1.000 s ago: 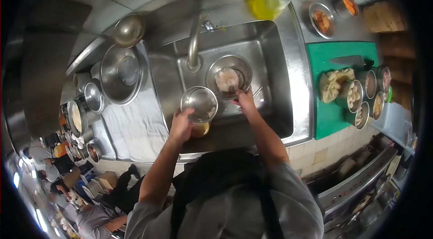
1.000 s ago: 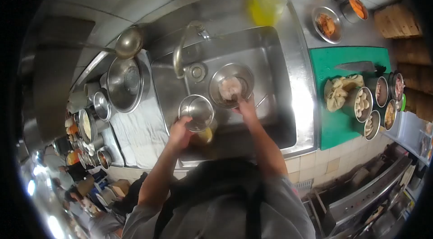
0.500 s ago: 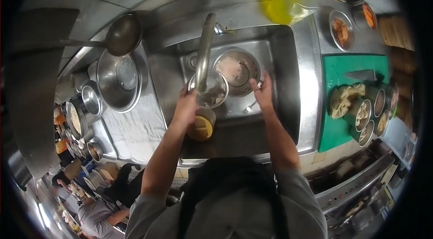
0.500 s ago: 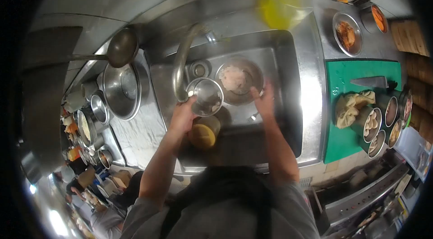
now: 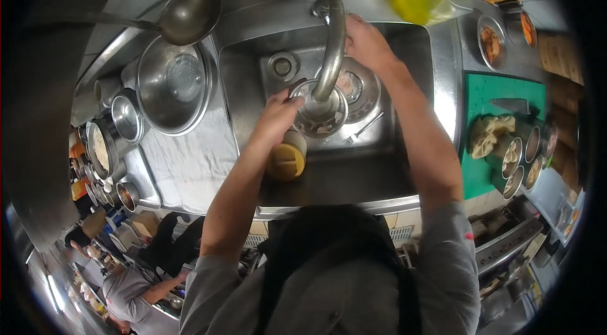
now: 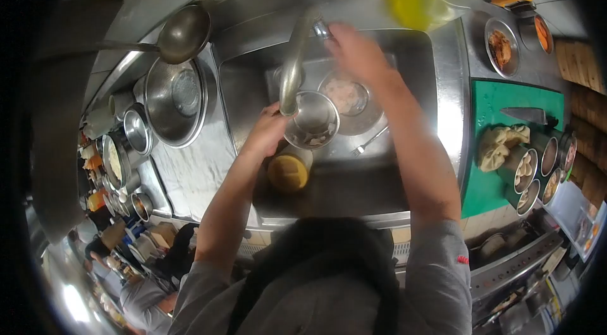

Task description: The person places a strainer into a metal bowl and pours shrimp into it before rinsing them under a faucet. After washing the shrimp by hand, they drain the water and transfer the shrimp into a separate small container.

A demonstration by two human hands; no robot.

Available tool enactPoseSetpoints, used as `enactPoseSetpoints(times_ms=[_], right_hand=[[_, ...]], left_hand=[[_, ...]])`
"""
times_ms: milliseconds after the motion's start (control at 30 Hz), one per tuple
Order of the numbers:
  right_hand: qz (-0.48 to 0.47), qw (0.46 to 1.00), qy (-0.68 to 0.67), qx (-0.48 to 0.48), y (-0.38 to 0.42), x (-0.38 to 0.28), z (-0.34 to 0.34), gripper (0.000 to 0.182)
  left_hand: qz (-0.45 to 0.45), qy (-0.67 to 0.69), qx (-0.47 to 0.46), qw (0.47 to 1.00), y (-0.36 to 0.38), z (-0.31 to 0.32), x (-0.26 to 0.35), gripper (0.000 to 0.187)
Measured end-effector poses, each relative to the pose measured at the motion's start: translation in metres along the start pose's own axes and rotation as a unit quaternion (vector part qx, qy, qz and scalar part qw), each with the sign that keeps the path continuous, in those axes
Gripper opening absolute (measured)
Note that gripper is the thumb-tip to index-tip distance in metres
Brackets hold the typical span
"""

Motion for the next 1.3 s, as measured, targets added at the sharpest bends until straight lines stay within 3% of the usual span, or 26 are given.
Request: enactPoseSetpoints(times_ms=[33, 133, 233, 333, 433, 467, 533, 633, 667, 733, 867, 933, 1033, 1133, 1300], right_hand=[[0.006, 0.999, 0.027, -0.018, -0.006, -0.002, -0.004, 0.028], [0.000, 0.991, 0.116, -0.068, -0.014, -0.017, -0.017, 0.024], [-0.018, 0.979, 0.180, -0.092, -0.014, -0.028, -0.034, 0.021], [-0.008, 0.978, 0.193, -0.080, -0.004, -0.034, -0.044, 0.030], [-0.006, 0.999, -0.050, 0.003, 0.031, -0.013, -0.033, 0.057], [0.082, 0.986, -0.139, -0.043, 0.046, -0.009, -0.031, 0.067], [0.253, 0.906, -0.314, -0.126, 0.086, -0.011, -0.029, 0.087], [0.304, 0.835, -0.427, -0.167, 0.131, 0.007, -0.010, 0.101], [0.312, 0.809, -0.467, -0.175, 0.143, 0.011, -0.003, 0.102], [0.322, 0.751, -0.545, -0.190, 0.157, 0.006, 0.009, 0.104], [0.260, 0.793, -0.530, -0.151, 0.162, -0.018, 0.016, 0.105], [0.263, 0.766, -0.571, -0.139, 0.161, -0.017, 0.028, 0.100], [0.267, 0.724, -0.621, -0.138, 0.163, -0.016, 0.042, 0.092], [0.271, 0.691, -0.655, -0.143, 0.170, -0.019, 0.047, 0.086], [0.261, 0.672, -0.679, -0.137, 0.180, -0.025, 0.046, 0.083]], left_hand=[[0.014, -0.029, -0.011, 0.999, 0.002, 0.001, 0.016, 0.036], [-0.066, -0.135, -0.019, 0.989, 0.007, 0.006, 0.075, 0.043], [0.075, -0.206, -0.007, 0.976, -0.002, 0.011, 0.072, 0.044], [0.151, -0.263, -0.016, 0.953, -0.007, 0.018, 0.087, 0.034], [0.206, -0.268, -0.031, 0.941, -0.026, 0.022, 0.078, 0.035], [0.198, -0.281, -0.038, 0.938, -0.031, 0.024, 0.078, 0.035], [0.183, -0.311, -0.057, 0.931, -0.037, 0.029, 0.086, 0.036], [0.238, -0.394, -0.114, 0.880, -0.061, 0.035, 0.074, 0.033], [0.275, -0.341, -0.135, 0.889, -0.069, 0.034, 0.063, 0.033], [0.267, -0.313, -0.148, 0.900, -0.062, 0.042, 0.079, 0.033], [0.261, -0.224, -0.163, 0.925, -0.055, 0.043, 0.078, 0.032], [0.299, -0.223, -0.157, 0.914, -0.046, 0.043, 0.088, 0.036], [0.347, -0.327, -0.185, 0.859, -0.032, 0.045, 0.108, 0.045], [0.447, -0.332, -0.206, 0.804, -0.034, 0.040, 0.108, 0.035], [0.428, -0.435, -0.212, 0.763, -0.023, 0.049, 0.118, 0.028]])
Point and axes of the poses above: each hand's wrist, its own y-axis away from the middle knuckle, its own z-axis out of the palm, x = y × z, the point moved 1 cm from there along -y, towards the middle knuckle, and after that the axes turned 14 degrees about z, right-handed, at the moved point
